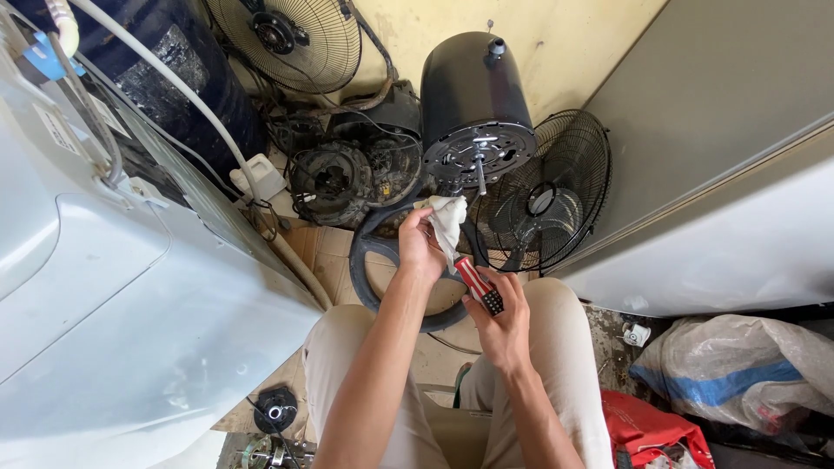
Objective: Using a screwdriver to remove a screw from a fan motor assembly while holding it steady with a cloth.
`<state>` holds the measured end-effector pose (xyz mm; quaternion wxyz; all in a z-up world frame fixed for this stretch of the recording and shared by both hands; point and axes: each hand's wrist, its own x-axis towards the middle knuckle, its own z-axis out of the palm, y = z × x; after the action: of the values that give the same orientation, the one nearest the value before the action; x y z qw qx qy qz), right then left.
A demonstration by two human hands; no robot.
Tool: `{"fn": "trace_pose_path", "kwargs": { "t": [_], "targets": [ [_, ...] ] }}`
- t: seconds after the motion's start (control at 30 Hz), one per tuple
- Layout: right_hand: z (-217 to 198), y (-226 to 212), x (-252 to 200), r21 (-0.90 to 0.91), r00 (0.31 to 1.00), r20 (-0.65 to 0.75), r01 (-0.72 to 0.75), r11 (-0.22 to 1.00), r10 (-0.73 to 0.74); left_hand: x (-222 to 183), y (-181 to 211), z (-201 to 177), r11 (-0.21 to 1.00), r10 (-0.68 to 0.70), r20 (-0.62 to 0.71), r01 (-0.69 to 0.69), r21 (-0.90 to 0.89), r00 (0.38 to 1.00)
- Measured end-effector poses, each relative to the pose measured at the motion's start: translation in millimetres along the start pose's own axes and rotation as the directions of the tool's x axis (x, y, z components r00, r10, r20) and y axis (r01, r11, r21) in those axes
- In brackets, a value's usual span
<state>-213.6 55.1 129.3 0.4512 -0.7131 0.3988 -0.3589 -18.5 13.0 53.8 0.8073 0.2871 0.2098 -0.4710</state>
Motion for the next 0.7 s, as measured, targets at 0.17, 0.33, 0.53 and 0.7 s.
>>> {"fn": "trace_pose_path", "kwargs": {
  "t": [0.17, 0.33, 0.53, 0.7],
  "targets": [
    [-10, 2, 4, 0.165, 0.995, -0.087, -0.042, 0.985, 0.057, 6, -7, -6, 0.999, -0.017, 0.051, 0.014, 0.052, 0.999],
    [-22, 29, 11, 0.378, 0.977, -0.136, -0.102, 0.920, 0.164, -11, -20, 8, 0.984, -0.059, 0.132, 0.035, 0.177, 0.989],
    [-25, 32, 24, 0.483, 0.972, -0.087, -0.149, 0.863, 0.217, 23, -52, 8, 0.982, -0.112, 0.204, 0.077, 0.174, 0.972],
    [-20, 21, 31, 0.519, 0.973, -0.006, -0.193, 0.833, 0.229, 80, -78, -4, 0.989, -0.080, 0.196, 0.054, 0.135, 0.977]
  ]
}}
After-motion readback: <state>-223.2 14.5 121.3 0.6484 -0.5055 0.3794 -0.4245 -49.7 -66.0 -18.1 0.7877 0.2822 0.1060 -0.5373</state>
